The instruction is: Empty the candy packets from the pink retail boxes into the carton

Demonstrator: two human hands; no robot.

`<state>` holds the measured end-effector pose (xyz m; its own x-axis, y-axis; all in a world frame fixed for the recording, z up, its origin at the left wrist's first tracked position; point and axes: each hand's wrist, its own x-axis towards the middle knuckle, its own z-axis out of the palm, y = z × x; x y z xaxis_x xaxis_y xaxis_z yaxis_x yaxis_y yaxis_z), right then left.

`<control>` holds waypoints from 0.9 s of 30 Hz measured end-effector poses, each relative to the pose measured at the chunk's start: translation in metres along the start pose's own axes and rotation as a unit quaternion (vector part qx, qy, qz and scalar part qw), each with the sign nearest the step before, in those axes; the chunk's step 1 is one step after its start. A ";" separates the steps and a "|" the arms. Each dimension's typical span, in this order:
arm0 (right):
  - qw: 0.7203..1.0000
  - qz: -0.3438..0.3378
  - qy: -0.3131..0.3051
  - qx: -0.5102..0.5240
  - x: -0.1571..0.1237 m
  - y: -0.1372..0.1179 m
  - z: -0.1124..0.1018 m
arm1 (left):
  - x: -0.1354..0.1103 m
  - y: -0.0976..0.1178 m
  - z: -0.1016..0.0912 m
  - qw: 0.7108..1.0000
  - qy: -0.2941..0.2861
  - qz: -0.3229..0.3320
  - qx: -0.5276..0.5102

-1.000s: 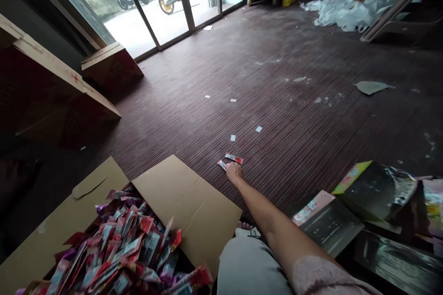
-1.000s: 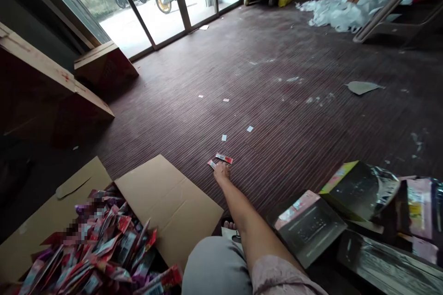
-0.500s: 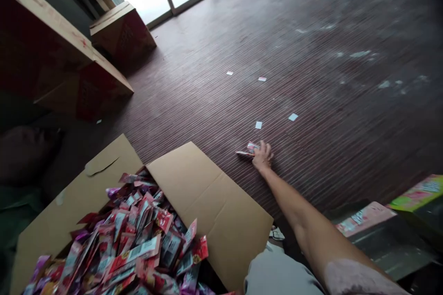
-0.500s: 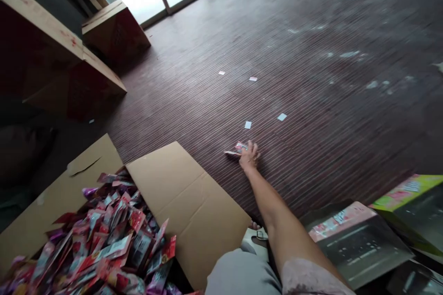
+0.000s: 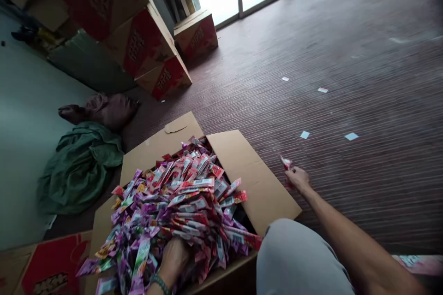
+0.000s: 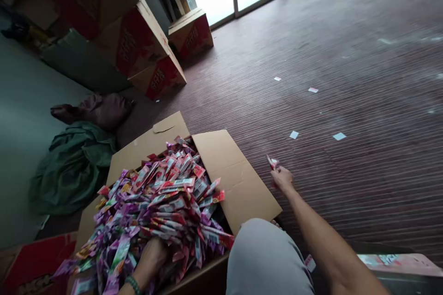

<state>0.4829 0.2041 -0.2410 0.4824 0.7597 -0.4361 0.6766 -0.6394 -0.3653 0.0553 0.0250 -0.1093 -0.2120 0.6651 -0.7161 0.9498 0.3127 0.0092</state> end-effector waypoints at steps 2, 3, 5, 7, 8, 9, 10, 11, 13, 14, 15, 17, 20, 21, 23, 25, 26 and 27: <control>0.996 -0.078 0.007 0.041 -0.021 -0.046 -0.036 | -0.008 0.003 0.006 1.000 0.022 0.019 0.002; 0.988 -0.140 0.003 0.070 -0.037 -0.073 -0.056 | -0.014 0.006 0.008 0.999 0.035 0.021 0.005; 0.953 -0.277 -0.029 0.115 -0.078 -0.127 -0.093 | -0.029 0.010 0.013 0.998 0.058 0.016 0.007; 0.925 -0.365 -0.062 0.091 -0.128 -0.177 -0.118 | -0.048 0.012 0.015 0.997 0.070 0.021 -0.022; 0.916 -0.390 -0.080 0.056 -0.153 -0.197 -0.123 | -0.059 0.012 0.015 0.996 0.072 0.032 -0.052; 0.906 -0.410 -0.102 0.013 -0.177 -0.215 -0.122 | -0.069 0.010 0.013 0.992 0.077 0.047 -0.084; 0.895 -0.428 -0.123 -0.033 -0.197 -0.228 -0.117 | -0.078 0.009 0.011 0.988 0.093 0.062 -0.109; 0.879 -0.449 -0.139 -0.075 -0.214 -0.239 -0.108 | -0.086 0.007 0.007 0.981 0.128 0.078 -0.123; 0.842 -0.497 -0.153 -0.141 -0.236 -0.250 -0.081 | -0.092 0.002 -0.001 0.954 0.255 0.104 -0.115; 0.826 -0.515 -0.152 -0.169 -0.241 -0.250 -0.065 | -0.089 0.000 -0.006 0.932 0.328 0.121 -0.099; 0.814 -0.528 -0.147 -0.193 -0.245 -0.247 -0.049 | -0.083 -0.001 -0.010 0.908 0.387 0.139 -0.082; 0.808 -0.529 -0.124 -0.227 -0.248 -0.232 -0.020 | -0.061 -0.003 -0.014 0.886 0.428 0.166 -0.061; 0.823 -0.521 -0.033 -0.222 -0.252 -0.196 0.012 | -0.027 -0.001 -0.003 0.919 0.349 0.175 -0.057; 0.827 -0.520 -0.003 -0.213 -0.254 -0.183 0.019 | -0.019 0.000 0.005 0.929 0.322 0.175 -0.059; 0.827 -0.522 0.043 -0.204 -0.260 -0.160 0.031 | -0.011 0.002 0.023 0.936 0.298 0.176 -0.063; 0.825 -0.523 0.078 -0.200 -0.264 -0.145 0.042 | -0.009 0.002 0.041 0.933 0.304 0.179 -0.069; 0.824 -0.523 0.095 -0.197 -0.264 -0.140 0.048 | -0.008 0.002 0.047 0.932 0.307 0.180 -0.074; 0.824 -0.522 0.109 -0.194 -0.263 -0.138 0.054 | -0.007 0.001 0.051 0.930 0.310 0.182 -0.079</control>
<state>0.2328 0.0856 -0.1200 -0.4141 0.9019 0.1229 0.8925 0.4289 -0.1395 0.0699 -0.0142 -0.1398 -0.0212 0.9941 -0.1066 0.9493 0.0535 0.3098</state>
